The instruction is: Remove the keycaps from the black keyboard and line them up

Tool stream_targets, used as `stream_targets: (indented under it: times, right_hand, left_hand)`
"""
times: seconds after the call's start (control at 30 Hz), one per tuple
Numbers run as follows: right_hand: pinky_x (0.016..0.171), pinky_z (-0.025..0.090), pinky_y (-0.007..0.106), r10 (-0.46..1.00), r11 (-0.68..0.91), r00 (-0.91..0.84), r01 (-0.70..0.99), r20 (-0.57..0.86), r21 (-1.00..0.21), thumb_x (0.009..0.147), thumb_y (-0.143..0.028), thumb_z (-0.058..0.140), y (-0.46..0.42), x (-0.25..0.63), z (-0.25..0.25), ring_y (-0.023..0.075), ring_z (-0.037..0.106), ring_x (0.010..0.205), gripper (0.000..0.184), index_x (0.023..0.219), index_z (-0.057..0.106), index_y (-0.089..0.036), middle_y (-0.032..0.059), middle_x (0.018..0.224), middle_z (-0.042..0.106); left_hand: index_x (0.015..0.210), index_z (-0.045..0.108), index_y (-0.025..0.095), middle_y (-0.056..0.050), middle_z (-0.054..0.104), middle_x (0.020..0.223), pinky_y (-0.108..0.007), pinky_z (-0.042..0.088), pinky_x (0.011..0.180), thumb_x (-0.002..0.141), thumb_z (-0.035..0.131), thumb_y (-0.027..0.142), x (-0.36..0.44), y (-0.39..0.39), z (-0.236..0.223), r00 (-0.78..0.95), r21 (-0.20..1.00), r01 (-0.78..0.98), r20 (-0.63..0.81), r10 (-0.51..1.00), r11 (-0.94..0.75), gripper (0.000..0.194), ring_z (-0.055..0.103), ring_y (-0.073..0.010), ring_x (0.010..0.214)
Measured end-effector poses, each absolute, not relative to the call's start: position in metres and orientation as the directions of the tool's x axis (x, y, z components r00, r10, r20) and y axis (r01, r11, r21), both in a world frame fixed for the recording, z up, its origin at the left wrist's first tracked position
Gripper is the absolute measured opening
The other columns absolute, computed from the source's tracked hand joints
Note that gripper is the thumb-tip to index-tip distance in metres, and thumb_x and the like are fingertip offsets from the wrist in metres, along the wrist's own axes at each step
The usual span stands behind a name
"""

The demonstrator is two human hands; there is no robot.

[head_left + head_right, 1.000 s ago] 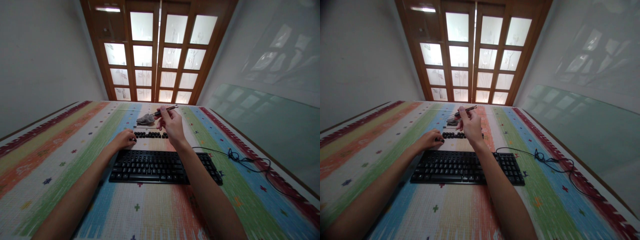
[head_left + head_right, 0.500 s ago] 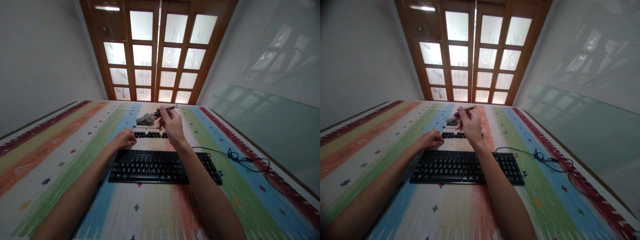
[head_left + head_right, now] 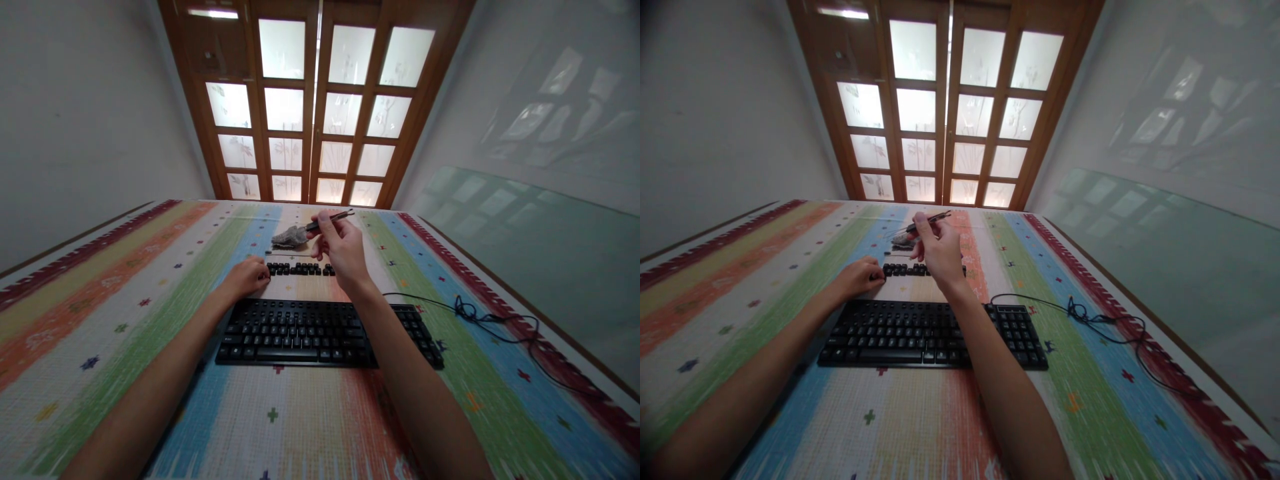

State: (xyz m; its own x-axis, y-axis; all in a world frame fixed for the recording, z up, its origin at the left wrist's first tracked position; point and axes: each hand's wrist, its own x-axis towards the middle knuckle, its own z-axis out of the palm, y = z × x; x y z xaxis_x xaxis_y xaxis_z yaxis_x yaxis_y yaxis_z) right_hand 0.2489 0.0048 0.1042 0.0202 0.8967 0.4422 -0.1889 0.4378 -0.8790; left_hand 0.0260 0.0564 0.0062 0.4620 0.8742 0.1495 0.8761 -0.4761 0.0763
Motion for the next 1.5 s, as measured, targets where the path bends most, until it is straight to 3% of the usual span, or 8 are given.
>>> stream_targets:
  times: [0.5,0.83,1.5]
  right_hand:
    - [0.040,0.038,0.022,0.901,0.429,0.011,-0.158,0.433,-0.889,0.081,-0.066,0.060,0.0050,0.2493,0.1035,0.0071,0.052,0.044,0.050,0.090,0.060,-0.017,0.0002,0.068,0.063]
    - [0.039,0.037,0.022,0.896,0.439,0.001,-0.165,0.445,-0.883,0.081,-0.067,0.059,0.0040,0.2497,0.1037,0.0071,0.053,0.044,0.050,0.088,0.060,-0.017,0.0010,0.069,0.064]
    - [0.039,0.037,0.022,0.897,0.434,-0.019,-0.148,0.441,-0.889,0.081,-0.067,0.059,0.0033,0.2488,0.1033,0.0072,0.053,0.044,0.050,0.087,0.060,-0.017,0.0009,0.068,0.064]
  left_hand:
    - [0.081,0.071,0.019,-0.005,0.063,0.080,-0.030,0.043,0.070,0.078,0.062,0.022,0.0205,0.0592,0.0023,0.459,0.086,0.872,0.194,0.867,-0.481,0.011,0.058,-0.0222,0.086]
    - [0.097,0.070,0.019,-0.005,0.063,0.083,-0.032,0.045,0.076,0.077,0.062,0.029,0.0202,0.0595,-0.0006,0.443,0.098,0.875,0.234,0.866,-0.474,0.023,0.058,-0.0233,0.087]
    - [0.088,0.071,0.019,-0.006,0.062,0.081,-0.032,0.046,0.075,0.079,0.059,0.030,0.0243,0.0582,-0.0006,0.426,0.104,0.886,0.200,0.882,-0.452,0.019,0.059,-0.0241,0.087]
